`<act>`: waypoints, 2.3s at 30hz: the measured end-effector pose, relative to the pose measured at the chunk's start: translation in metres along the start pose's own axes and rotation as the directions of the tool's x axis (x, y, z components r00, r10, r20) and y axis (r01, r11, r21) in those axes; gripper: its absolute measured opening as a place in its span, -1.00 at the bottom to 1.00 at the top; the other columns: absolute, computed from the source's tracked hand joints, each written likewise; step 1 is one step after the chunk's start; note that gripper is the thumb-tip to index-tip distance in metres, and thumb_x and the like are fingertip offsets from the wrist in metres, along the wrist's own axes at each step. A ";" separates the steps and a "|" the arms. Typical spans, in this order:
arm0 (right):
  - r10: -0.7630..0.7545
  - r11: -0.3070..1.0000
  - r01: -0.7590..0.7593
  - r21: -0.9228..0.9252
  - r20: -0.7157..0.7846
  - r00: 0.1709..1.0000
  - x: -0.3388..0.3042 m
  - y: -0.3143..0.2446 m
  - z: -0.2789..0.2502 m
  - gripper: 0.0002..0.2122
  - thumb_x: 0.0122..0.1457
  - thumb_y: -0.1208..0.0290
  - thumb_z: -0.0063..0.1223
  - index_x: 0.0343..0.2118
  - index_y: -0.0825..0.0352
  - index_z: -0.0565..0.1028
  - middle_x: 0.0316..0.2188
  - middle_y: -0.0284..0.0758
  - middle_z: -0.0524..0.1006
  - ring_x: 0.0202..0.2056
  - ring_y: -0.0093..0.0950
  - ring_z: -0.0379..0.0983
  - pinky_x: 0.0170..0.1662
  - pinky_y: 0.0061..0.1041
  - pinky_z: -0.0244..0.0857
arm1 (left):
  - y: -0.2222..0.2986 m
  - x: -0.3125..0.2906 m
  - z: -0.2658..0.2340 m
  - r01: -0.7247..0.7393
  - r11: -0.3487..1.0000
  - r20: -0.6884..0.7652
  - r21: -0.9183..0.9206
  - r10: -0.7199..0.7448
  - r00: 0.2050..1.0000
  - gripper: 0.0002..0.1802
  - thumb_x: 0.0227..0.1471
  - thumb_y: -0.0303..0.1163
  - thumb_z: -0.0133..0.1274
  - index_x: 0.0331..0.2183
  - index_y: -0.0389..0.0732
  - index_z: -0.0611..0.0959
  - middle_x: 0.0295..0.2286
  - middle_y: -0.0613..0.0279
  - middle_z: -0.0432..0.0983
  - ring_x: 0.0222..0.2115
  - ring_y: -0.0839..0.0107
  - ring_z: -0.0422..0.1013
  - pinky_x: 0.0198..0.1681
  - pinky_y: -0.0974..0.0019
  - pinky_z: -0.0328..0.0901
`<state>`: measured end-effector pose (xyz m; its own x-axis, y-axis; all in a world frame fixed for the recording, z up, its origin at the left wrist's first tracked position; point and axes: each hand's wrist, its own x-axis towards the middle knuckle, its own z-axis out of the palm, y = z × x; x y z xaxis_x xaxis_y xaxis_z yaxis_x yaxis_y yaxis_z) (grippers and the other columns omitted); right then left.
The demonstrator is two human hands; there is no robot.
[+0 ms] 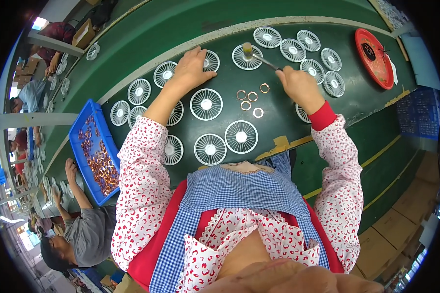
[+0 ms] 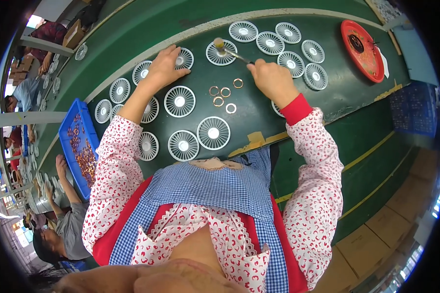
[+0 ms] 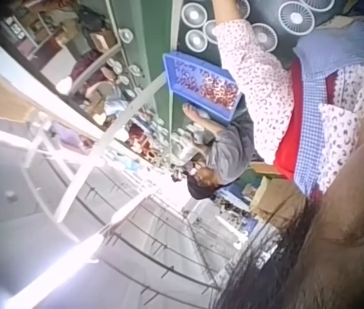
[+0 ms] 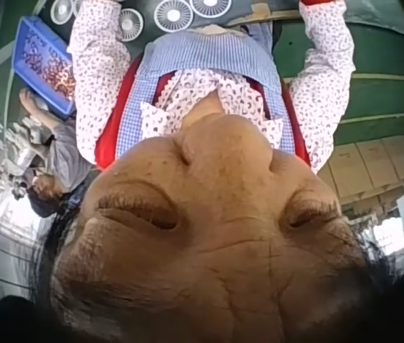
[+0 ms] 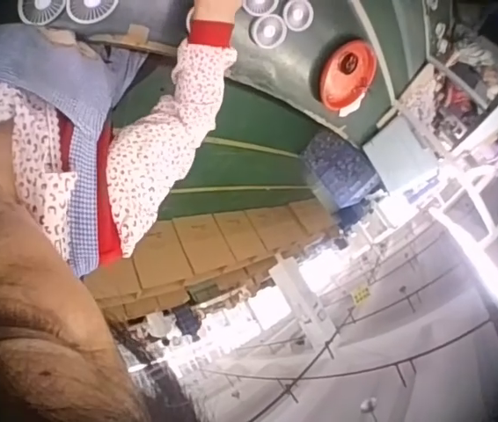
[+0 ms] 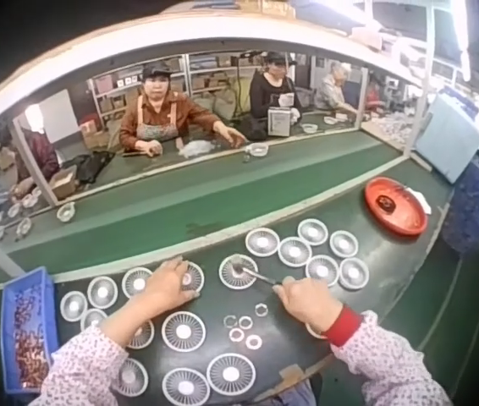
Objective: The person assembles small plastic fan grilles by attaching metal rings to them, then organizes the assembled grilles on a conveyor belt. A mallet is used to secure the metal rings onto the fan grilles.
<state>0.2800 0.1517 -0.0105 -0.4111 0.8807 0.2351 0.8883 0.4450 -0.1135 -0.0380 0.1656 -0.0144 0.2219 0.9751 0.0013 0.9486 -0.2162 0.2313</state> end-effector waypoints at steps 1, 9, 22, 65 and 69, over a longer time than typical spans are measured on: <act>0.023 0.999 -0.022 0.034 -0.023 0.999 0.004 0.001 -0.003 -0.67 0.26 0.14 -0.07 -0.51 0.32 0.40 -0.70 -0.13 0.50 -0.62 -0.12 0.49 -0.58 -0.15 0.35 | -0.001 0.001 0.002 0.005 1.000 -0.002 0.002 -0.005 1.000 -0.12 -0.18 -0.09 0.29 0.12 -0.35 0.37 0.16 -0.16 0.19 0.18 -0.01 0.13 0.22 0.11 0.10; 0.049 0.995 -0.062 0.077 0.156 0.986 0.015 0.002 -0.002 -0.65 0.27 0.12 -0.12 -0.47 0.35 0.42 -0.62 -0.08 0.54 -0.55 -0.06 0.51 -0.50 -0.12 0.40 | -0.002 0.003 0.002 0.029 0.999 -0.017 -0.029 -0.029 0.999 -0.12 -0.20 -0.08 0.30 0.09 -0.35 0.39 0.12 -0.15 0.27 0.13 0.00 0.22 0.18 0.11 0.16; -0.189 0.959 0.174 0.222 0.050 0.981 0.043 -0.060 0.022 -0.68 0.25 0.15 -0.07 -0.45 0.35 0.45 -0.66 -0.12 0.52 -0.57 -0.11 0.50 -0.50 -0.12 0.37 | -0.020 -0.016 -0.009 0.039 0.988 -0.140 -0.148 -0.060 0.988 0.11 -0.30 -0.09 0.39 0.16 -0.45 0.21 0.12 -0.26 0.22 0.17 -0.01 0.16 0.22 0.18 0.11; -0.274 0.882 0.292 0.370 -0.101 0.956 0.051 -0.102 -0.002 -0.70 0.27 0.20 -0.08 -0.48 0.35 0.38 -0.69 -0.13 0.48 -0.63 -0.09 0.46 -0.59 -0.17 0.31 | -0.063 -0.061 -0.020 0.353 0.931 -0.092 -0.091 -0.361 0.928 0.13 -0.30 -0.08 0.38 0.20 -0.36 0.17 -0.08 -0.21 0.44 -0.03 -0.03 0.38 0.03 0.08 0.29; -0.390 0.876 0.397 0.275 -0.085 0.917 0.072 -0.124 0.043 -0.69 0.25 0.18 -0.06 -0.48 0.34 0.43 -0.69 -0.17 0.50 -0.64 -0.15 0.47 -0.61 -0.20 0.32 | -0.069 -0.057 -0.011 0.331 0.935 -0.113 -0.127 -0.345 0.932 0.23 -0.32 -0.04 0.39 0.22 -0.42 0.08 -0.11 -0.18 0.47 -0.07 0.01 0.41 -0.01 0.10 0.31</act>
<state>0.1313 0.1673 -0.0212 -0.7057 0.6206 0.3420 0.5582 0.7842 -0.2712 -0.1183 0.1252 -0.0199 -0.1462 0.9887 0.0315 0.9316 0.1269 0.3406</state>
